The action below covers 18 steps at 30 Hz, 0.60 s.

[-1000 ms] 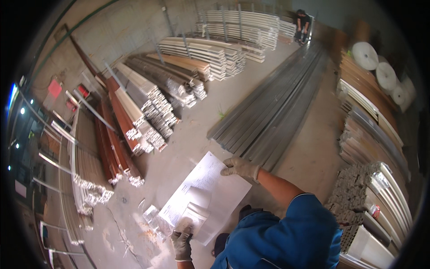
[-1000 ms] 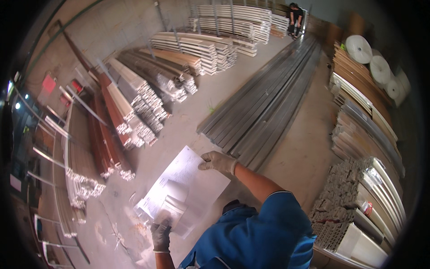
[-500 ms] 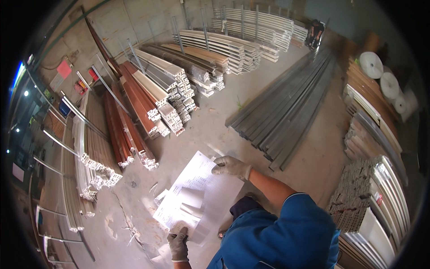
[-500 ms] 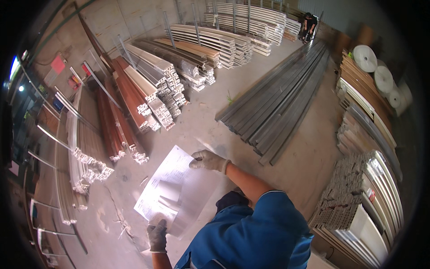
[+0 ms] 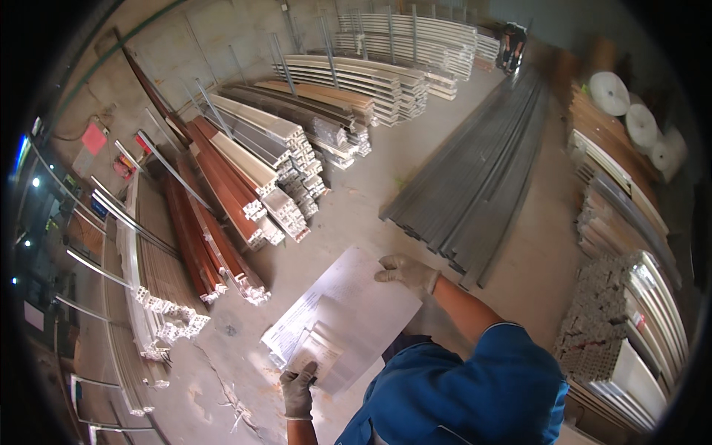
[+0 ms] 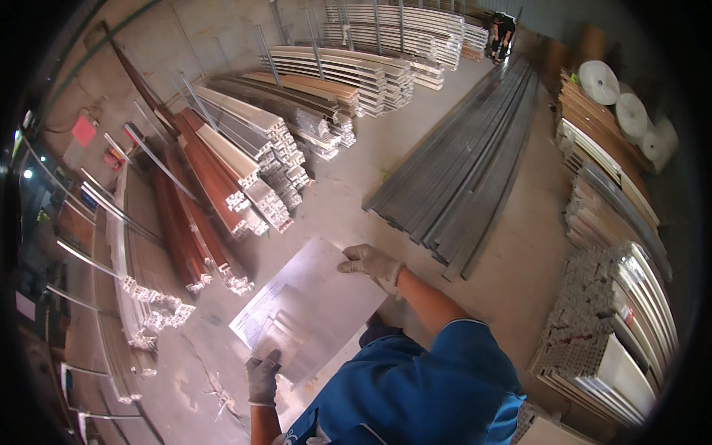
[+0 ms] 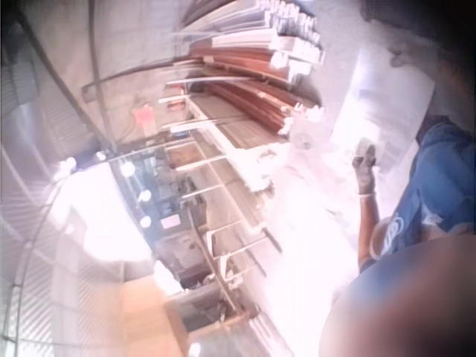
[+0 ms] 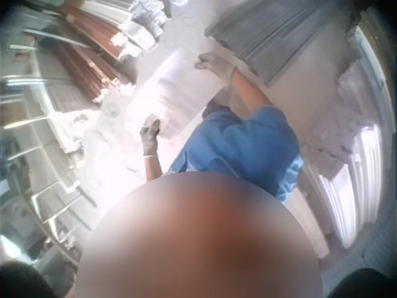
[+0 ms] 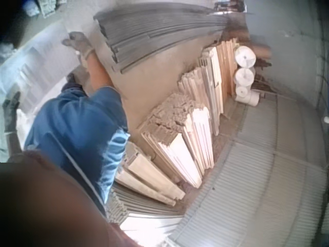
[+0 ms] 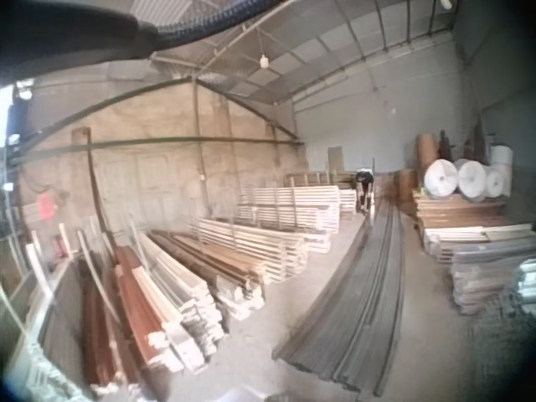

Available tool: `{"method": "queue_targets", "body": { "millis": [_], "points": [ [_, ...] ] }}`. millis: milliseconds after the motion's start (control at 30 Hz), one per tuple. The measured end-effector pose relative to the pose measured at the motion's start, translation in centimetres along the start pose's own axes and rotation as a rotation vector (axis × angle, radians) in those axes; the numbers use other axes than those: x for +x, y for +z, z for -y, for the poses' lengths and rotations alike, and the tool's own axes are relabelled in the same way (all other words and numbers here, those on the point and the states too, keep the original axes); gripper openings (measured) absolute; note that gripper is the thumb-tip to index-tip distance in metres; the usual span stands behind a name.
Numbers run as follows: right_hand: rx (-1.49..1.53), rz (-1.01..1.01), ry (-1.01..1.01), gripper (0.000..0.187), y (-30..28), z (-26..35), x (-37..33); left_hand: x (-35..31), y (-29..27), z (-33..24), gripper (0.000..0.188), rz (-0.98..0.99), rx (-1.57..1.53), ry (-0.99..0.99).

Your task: The person retrieves a bundle of wooden planks, then uses a strap and a tensioning tool to secure the bundle. The person repeatedly tightens the strap around the planks and adjusts the bundle to ensure it is held firmly.

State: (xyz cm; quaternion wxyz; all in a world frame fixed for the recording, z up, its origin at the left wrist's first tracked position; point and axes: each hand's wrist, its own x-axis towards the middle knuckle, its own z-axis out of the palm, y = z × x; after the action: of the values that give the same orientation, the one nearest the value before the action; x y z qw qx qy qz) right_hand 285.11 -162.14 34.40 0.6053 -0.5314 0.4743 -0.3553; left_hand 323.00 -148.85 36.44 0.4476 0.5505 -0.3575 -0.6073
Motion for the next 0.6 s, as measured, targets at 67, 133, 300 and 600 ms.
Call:
{"method": "queue_targets", "body": {
  "millis": [67, 133, 300, 600],
  "points": [
    [0.074, -0.008, 0.004, 0.039, -2.2, 0.6, 2.4, 4.2, 1.5, -1.6, 0.024, 0.019, 0.017, 0.026],
    [0.163, -0.064, 0.015, 0.04, -4.9, 1.5, 4.4, 8.6, 3.2, -3.3, 0.023, 0.068, 0.068, 0.052],
    [0.134, -0.212, 0.007, 0.042, -12.0, 1.5, 8.2, 19.4, 8.0, -7.1, 0.014, 0.175, 0.161, 0.033],
    [0.169, -0.647, 0.342, 0.028, -20.7, -8.4, 10.9, 36.8, 13.3, -12.7, 0.012, 0.514, 0.342, -0.019]
  ]
}}
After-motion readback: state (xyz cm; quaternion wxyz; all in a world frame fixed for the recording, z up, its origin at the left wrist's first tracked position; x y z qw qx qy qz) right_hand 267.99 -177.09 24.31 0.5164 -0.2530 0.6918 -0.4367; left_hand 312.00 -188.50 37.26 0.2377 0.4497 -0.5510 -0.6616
